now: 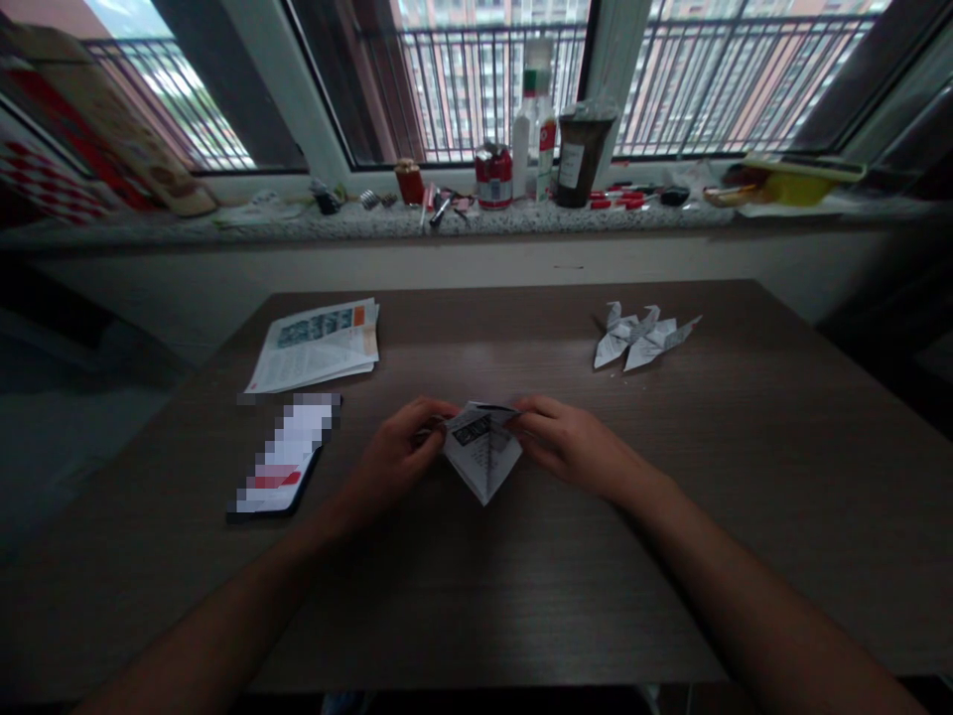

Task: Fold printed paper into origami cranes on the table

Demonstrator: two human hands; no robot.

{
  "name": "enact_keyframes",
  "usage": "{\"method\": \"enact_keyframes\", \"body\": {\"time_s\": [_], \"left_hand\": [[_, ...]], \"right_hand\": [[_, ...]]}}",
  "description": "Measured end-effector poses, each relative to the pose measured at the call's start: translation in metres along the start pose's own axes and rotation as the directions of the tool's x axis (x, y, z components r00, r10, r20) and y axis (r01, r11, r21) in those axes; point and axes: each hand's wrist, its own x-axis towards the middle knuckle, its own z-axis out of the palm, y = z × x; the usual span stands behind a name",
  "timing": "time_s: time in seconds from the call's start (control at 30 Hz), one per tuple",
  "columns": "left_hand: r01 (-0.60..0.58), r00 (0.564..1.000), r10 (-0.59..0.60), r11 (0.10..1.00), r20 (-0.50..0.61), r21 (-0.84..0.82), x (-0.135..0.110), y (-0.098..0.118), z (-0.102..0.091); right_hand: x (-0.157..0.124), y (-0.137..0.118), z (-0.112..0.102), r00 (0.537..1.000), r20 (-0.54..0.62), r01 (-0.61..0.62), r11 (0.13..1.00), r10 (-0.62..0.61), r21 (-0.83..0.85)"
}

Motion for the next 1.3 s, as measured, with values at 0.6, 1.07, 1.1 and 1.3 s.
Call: {"method": "enact_keyframes", "body": {"time_s": [0.6, 1.07, 1.1, 1.3], "left_hand": [[-0.308, 0.923, 0.182, 0.876, 0.338, 0.37, 0.0, -0.018, -0.004], [-0.365, 0.902, 0.129, 0.739, 0.413, 0.566, -0.006, -0.002, 0.002], [-0.368, 0.9, 0.131, 0.74, 0.416, 0.563, -0.006, -0.002, 0.003], [-0.383, 0.89, 0.15, 0.76, 0.431, 0.526, -0.006, -0.004, 0.004]], "right_hand": [[-0.006, 0.02, 0.014, 0.994, 0.111, -0.005, 0.997, 0.014, -0.077], [-0.003, 0.014, 0.02, 0.997, 0.083, 0.012, 0.988, 0.0, -0.152], [-0.002, 0.014, 0.021, 0.998, 0.067, 0.006, 0.988, 0.004, -0.153], [0.008, 0.017, 0.033, 1.0, -0.01, -0.022, 0.983, 0.02, -0.18]]}}
